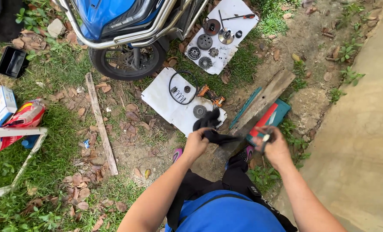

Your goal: Preparing cleaning materials by cutting a rag with scissors and organizing tools in a tray for motorcycle maintenance.

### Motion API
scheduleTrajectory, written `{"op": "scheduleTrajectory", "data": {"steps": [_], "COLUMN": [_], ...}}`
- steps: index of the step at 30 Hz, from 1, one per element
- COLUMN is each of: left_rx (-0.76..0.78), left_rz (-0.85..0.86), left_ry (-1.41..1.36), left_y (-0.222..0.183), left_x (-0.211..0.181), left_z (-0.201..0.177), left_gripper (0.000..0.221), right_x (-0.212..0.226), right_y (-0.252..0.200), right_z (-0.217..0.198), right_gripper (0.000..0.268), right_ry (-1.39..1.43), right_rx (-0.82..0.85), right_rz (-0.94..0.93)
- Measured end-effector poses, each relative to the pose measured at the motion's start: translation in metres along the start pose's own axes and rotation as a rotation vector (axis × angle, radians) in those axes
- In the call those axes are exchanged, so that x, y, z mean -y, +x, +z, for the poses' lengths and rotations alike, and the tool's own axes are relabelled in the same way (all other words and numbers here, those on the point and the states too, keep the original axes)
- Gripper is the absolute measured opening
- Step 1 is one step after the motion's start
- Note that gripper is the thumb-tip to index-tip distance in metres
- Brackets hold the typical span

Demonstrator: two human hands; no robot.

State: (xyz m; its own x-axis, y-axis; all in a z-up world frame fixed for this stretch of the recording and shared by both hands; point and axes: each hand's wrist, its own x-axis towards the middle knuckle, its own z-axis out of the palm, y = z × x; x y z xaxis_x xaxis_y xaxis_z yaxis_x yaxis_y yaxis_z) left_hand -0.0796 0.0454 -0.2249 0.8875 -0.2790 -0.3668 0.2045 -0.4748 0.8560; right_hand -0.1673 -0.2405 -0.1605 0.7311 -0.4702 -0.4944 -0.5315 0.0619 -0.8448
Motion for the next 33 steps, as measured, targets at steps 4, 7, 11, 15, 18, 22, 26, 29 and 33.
{"op": "scheduleTrajectory", "data": {"steps": [4,7,11,15,18,22,26,29,33], "left_rx": [0.279,0.271,0.199,0.274,0.024,-0.238,-0.264,-0.325,-0.329], "left_rz": [-0.265,-0.543,-0.786,-0.975,-0.807,-0.571,-0.563,-0.470,-0.371], "left_ry": [-0.642,-0.801,-0.692,-0.879,-0.920,-0.890,-0.200,-0.154,-0.253], "left_y": [-0.012,-0.005,-0.021,-0.047,-0.041,-0.049,-0.067,-0.078,-0.073], "left_x": [0.015,0.062,0.086,0.075,0.114,0.121,0.146,0.158,0.128], "left_z": [0.029,0.048,0.030,0.021,0.033,0.008,-0.031,-0.029,-0.024], "left_gripper": [0.017,0.027,0.030,0.023,0.016,0.039,0.033,0.016,0.028], "right_x": [-0.050,-0.096,-0.062,-0.090,-0.087,-0.017,-0.001,-0.026,-0.034], "right_y": [-0.002,0.010,-0.026,-0.023,-0.012,-0.028,-0.022,-0.017,-0.034], "right_z": [0.043,0.075,0.115,0.132,0.131,0.121,0.103,0.114,0.155], "right_gripper": [0.084,0.071,0.057,0.061,0.072,0.076,0.082,0.076,0.071], "right_ry": [0.073,0.098,0.290,0.154,-0.020,-0.948,-0.999,-0.747,-0.565], "right_rx": [0.266,0.318,0.355,0.382,0.433,0.404,0.516,0.462,0.439], "right_rz": [0.040,0.032,0.202,0.054,0.135,-0.017,-0.007,0.062,0.023]}}
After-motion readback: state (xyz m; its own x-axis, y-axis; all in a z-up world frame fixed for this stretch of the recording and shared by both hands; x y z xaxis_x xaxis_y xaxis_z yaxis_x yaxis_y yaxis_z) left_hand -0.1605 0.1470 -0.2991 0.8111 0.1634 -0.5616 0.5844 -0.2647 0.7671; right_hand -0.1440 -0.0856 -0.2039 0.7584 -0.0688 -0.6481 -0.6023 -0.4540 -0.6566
